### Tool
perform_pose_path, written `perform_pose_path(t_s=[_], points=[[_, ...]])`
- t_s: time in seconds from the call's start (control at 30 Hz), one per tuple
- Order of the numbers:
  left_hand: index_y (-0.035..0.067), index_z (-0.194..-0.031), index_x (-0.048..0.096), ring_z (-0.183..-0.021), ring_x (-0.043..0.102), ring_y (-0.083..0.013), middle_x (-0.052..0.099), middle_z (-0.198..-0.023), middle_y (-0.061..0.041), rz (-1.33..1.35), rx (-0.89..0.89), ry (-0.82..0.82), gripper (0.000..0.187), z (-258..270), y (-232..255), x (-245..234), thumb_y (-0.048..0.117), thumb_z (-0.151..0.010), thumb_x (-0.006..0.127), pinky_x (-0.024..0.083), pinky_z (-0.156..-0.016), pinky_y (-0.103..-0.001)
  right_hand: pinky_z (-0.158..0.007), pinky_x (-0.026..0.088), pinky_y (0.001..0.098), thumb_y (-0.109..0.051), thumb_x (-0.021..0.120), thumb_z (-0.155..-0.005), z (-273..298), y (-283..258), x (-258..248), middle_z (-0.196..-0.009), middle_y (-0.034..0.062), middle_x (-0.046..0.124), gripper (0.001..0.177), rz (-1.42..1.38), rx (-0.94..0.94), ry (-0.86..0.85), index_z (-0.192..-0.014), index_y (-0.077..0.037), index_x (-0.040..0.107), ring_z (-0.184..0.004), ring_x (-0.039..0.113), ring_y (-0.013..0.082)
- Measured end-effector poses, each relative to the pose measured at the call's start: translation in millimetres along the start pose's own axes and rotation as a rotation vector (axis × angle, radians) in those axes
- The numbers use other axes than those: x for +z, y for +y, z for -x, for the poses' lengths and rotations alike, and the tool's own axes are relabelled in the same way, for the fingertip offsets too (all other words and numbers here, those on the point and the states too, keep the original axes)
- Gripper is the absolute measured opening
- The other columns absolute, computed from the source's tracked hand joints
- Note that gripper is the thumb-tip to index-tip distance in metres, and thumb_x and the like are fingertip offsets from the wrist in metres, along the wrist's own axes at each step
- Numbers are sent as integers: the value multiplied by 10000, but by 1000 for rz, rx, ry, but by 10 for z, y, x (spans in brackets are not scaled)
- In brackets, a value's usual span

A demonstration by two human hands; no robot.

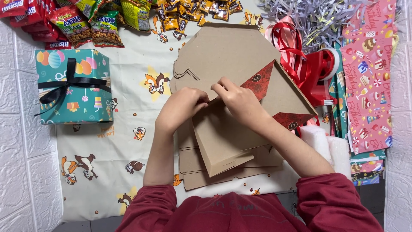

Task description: Folding and assembling a cardboard gift box from a flat template on the floor.

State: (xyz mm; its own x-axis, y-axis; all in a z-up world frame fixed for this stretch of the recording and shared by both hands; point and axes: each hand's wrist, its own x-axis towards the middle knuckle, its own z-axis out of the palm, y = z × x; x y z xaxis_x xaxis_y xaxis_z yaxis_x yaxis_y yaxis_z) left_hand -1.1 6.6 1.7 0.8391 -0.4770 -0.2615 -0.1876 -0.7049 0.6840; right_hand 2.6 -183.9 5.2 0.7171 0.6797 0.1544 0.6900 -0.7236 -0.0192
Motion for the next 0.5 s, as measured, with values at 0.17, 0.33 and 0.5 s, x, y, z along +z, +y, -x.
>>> perform_pose_path(t_s=[0.17,0.33,0.5], points=[[82,-918,711,-800,693,-295,707,-808,-122,-54,12,11,95,-46,-11,89,102,-840,659,555,-701,-364,-435,510,226,-80,611,-862,7,-82,210,-805,-61,432,174,197,6,46,-850,-189,475,-573,611,91],[70,-989,675,-813,685,-309,695,-843,-127,-41,-32,27,146,-19,-21,122,110,-855,634,557,-695,-409,-493,547,266,-87,634,-856,64,-10,78,-843,-28,469,143,26,14,22,-870,-137,501,-681,641,146],[108,-998,648,-817,682,-282,673,-843,-87,-116,-62,47,138,-13,-16,234,138,-870,606,558,-679,-408,-664,562,256,-96,606,-925,238,11,-418,-887,-16,532,59,-285,48,122,-976,-107,579,-823,657,165]])
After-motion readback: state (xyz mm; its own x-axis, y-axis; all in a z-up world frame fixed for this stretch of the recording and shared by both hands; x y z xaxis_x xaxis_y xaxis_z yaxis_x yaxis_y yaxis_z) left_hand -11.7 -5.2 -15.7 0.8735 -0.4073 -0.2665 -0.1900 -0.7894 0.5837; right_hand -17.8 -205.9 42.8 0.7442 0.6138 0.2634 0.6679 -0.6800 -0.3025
